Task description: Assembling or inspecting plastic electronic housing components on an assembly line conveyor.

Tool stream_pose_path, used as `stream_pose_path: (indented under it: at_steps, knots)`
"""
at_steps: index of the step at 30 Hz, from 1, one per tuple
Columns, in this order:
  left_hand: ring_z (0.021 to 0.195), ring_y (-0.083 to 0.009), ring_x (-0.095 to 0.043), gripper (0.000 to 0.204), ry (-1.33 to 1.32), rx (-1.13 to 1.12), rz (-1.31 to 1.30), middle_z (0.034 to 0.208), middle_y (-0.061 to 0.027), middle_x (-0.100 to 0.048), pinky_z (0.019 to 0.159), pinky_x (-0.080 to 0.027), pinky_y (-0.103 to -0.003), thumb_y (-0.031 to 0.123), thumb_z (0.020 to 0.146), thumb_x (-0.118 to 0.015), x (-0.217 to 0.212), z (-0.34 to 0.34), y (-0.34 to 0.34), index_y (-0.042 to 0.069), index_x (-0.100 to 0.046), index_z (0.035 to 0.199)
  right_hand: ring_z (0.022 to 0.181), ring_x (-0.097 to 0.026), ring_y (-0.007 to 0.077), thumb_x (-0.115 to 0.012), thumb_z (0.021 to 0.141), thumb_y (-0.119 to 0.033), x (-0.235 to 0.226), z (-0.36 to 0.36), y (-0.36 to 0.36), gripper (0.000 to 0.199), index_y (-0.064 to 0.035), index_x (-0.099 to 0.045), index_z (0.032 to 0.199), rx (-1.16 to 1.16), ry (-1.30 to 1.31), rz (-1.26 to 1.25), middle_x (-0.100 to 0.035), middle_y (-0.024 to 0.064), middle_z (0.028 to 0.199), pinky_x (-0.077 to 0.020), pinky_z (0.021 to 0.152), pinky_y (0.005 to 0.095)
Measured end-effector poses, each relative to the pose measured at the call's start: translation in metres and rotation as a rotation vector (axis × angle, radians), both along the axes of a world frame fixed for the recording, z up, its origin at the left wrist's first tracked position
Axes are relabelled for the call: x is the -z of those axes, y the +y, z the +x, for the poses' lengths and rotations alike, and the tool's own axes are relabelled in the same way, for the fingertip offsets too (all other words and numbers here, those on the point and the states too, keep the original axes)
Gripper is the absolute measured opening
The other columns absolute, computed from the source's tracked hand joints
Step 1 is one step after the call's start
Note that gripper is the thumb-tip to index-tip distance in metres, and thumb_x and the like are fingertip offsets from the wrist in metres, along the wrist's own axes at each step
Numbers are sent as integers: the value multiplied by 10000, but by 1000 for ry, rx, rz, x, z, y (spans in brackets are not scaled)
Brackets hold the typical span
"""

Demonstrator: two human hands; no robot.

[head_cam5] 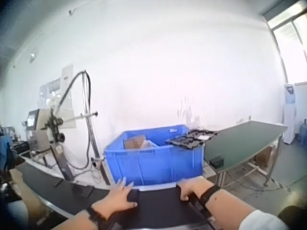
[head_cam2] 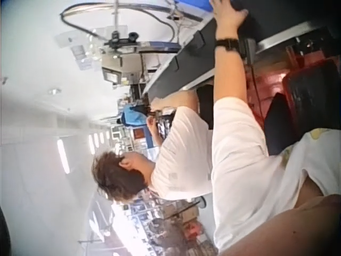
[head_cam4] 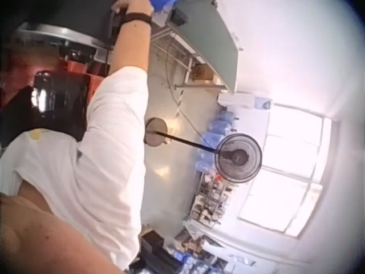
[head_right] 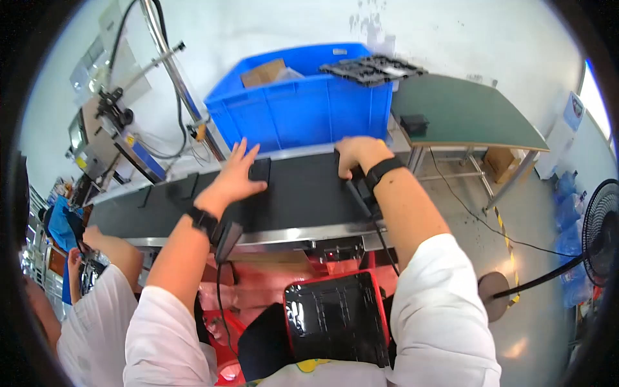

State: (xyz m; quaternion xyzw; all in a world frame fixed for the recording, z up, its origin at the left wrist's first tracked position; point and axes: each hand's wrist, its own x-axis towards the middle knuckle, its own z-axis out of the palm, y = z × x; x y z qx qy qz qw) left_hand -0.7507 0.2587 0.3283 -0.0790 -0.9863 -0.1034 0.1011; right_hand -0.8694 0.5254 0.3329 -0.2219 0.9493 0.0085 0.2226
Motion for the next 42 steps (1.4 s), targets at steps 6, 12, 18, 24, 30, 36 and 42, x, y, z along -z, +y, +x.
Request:
stream_pose_path:
  at_steps: [6, 12, 18, 24, 30, 36, 42]
  knots:
    - [1254, -312, -349, 731, -360, 256, 139, 1342, -187, -377, 1023, -312, -348, 298, 683, -708, 2, -61, 9, 68, -404, 1308, 1012, -471, 345, -694, 508, -171, -12, 30, 18, 634, 69, -487, 1057, -234, 477, 50, -482, 195, 1076, -428, 871, 379]
    - [1046, -354, -508, 668, 63, 163, 31, 1109, -221, -536, 907, -411, -367, 377, 648, -708, 28, -28, 17, 10, -531, 1177, 1065, -439, 352, -674, 545, -138, -8, 158, 15, 753, 64, -400, 1216, -608, 667, -667, -449, 199, 1133, -380, 917, 401]
    - [1027, -335, -479, 694, 266, 304, 132, 1089, -191, -511, 899, -392, -376, 352, 615, -729, 10, 68, 47, -35, -516, 1150, 1066, -440, 306, -704, 522, -171, 84, 271, 23, 810, 93, -392, 1221, -593, 295, -637, -440, 184, 1155, -388, 865, 393]
    - [1096, -330, -431, 745, -6, 405, 151, 1178, -171, -441, 935, -354, -413, 312, 590, -747, 37, 186, 85, -11, -465, 1199, 1177, -399, 278, -717, 574, -187, 159, 290, 46, 647, 1, -511, 1158, -592, 282, -385, -456, 126, 1190, -386, 877, 443]
    - [1135, -327, -408, 740, -92, 373, 172, 1224, -165, -419, 937, -344, -415, 324, 625, -736, 131, 229, 96, -2, -444, 1222, 893, -594, 260, -679, 688, -207, 83, 271, 42, 330, -40, -627, 967, -473, -114, -524, -614, 118, 971, -462, 777, 371]
    - [1186, -315, -371, 605, -172, 312, 112, 1283, -165, -383, 963, -306, -463, 289, 741, -641, 156, 247, 110, 14, -434, 1239, 776, -612, 145, -600, 835, -222, -4, 226, 48, 249, -17, -628, 972, -184, -130, -1029, -649, 55, 846, -478, 670, 275]
    - [1286, -356, -263, 581, -122, 452, -2, 1403, -167, -270, 998, -258, -546, 307, 797, -577, 163, 260, 131, 54, -401, 1289, 843, -604, 172, -587, 806, -237, -21, 144, 8, 298, -21, -613, 1010, 33, 143, -1056, -643, 82, 889, -476, 738, 287]
